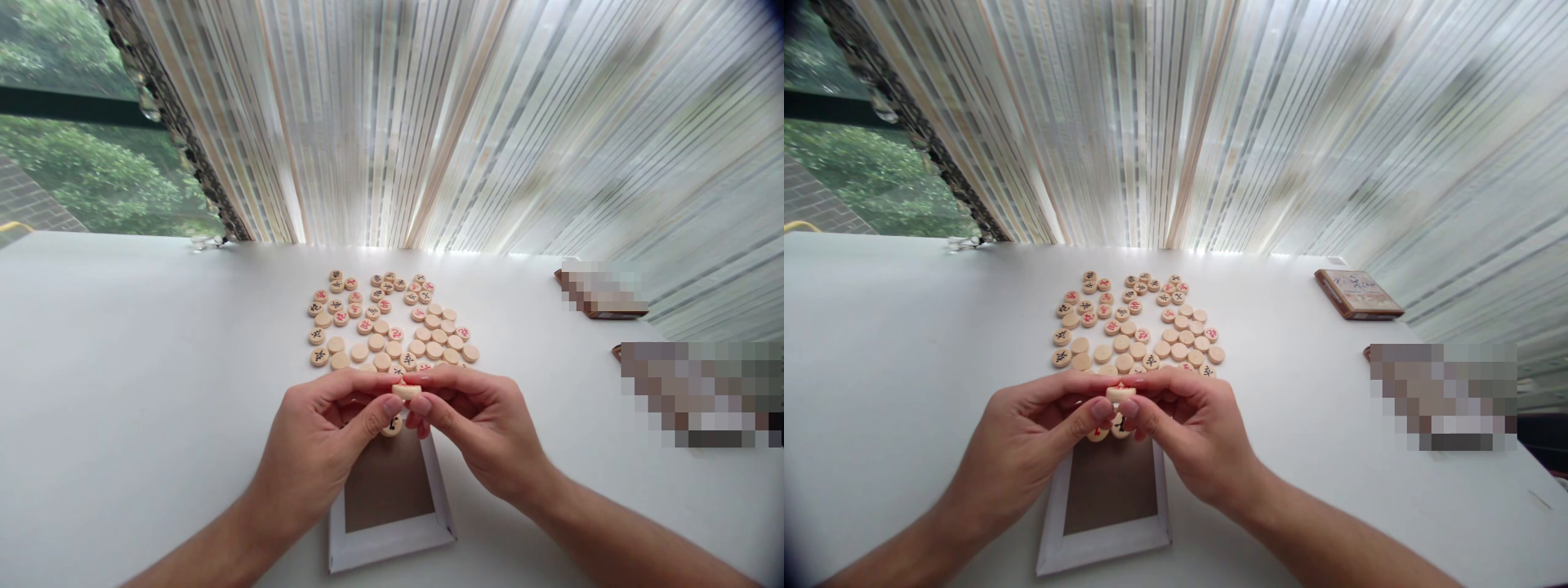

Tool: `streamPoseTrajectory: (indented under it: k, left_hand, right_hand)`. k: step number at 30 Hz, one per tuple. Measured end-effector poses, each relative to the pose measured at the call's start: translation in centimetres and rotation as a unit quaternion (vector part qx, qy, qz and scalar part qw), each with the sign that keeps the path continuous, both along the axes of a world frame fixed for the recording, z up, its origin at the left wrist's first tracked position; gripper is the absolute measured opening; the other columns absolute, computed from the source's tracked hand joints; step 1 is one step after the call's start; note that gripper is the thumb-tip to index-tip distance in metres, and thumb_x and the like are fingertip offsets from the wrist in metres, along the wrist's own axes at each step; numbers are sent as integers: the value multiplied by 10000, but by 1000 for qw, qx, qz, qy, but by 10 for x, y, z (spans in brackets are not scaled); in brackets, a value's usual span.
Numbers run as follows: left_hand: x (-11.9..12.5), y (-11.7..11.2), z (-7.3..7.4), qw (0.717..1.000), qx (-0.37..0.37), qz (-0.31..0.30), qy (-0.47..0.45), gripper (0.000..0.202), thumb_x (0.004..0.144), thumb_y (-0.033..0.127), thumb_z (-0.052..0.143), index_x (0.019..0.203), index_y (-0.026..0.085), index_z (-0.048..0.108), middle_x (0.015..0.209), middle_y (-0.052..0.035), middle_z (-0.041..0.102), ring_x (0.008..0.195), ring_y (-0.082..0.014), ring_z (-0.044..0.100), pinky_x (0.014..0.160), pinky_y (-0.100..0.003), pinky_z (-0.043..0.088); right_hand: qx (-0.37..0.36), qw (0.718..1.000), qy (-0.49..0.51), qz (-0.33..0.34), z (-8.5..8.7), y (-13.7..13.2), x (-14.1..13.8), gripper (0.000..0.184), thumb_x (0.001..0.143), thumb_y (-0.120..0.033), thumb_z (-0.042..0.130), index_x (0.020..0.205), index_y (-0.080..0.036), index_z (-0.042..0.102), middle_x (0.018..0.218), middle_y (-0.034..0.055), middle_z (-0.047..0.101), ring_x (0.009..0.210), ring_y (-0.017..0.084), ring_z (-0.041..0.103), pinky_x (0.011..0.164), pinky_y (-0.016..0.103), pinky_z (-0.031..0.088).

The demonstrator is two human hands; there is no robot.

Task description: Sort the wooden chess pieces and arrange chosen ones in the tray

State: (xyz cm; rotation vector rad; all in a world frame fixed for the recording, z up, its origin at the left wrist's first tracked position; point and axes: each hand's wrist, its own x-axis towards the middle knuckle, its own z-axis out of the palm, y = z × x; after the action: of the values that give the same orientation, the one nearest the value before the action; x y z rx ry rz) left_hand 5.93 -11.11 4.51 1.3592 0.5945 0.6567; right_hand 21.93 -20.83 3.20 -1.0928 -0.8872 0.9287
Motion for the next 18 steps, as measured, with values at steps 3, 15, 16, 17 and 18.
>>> streamPoseTrajectory:
  k: [3, 15, 16, 17, 18]
  left_hand:
    - [0, 0, 0, 1000, 12, -3, 2, 120, 905, 264, 803, 981, 192, 861, 798, -30, 803, 753, -172, 774, 697, -222, 651]
    - [-2, -2, -1, 999, -45, -5, -8, 205, 886, 259, 831, 1083, 207, 823, 898, -22, 836, 780, -149, 794, 729, -194, 663]
    - [-2, -2, -1, 999, -47, -4, -11, 222, 881, 257, 836, 1096, 206, 819, 902, -25, 837, 788, -153, 797, 729, -198, 665]
    - [-2, -2, -2, 999, -49, -4, -11, 235, 876, 255, 840, 1104, 203, 818, 898, -27, 837, 793, -158, 799, 730, -202, 667]
    - [-2, -2, -2, 999, -49, -3, -11, 244, 873, 253, 843, 1110, 199, 817, 890, -29, 836, 792, -159, 798, 731, -204, 668]
  right_hand:
    - [-15, 1000, -9, 10, 4, 1, 0, 174, 836, -329, 885, 956, -204, 871, 688, 37, 763, 590, 141, 702, 552, 225, 619]
    - [-19, 1000, -8, 4, 1, 1, 1, 182, 887, -314, 836, 1040, -216, 856, 757, 35, 768, 638, 140, 695, 603, 247, 628]
    - [-16, 1000, 0, 1, 0, 1, 1, 182, 888, -289, 836, 1059, -227, 852, 766, 30, 774, 644, 132, 700, 609, 233, 627]
    - [-14, 1000, 6, 1, -1, 1, 1, 195, 881, -264, 843, 1074, -237, 848, 774, 24, 778, 649, 124, 703, 614, 220, 626]
    - [-12, 1000, 9, 1, -2, 1, 1, 219, 865, -240, 856, 1084, -245, 845, 776, 18, 779, 651, 117, 704, 619, 208, 623]
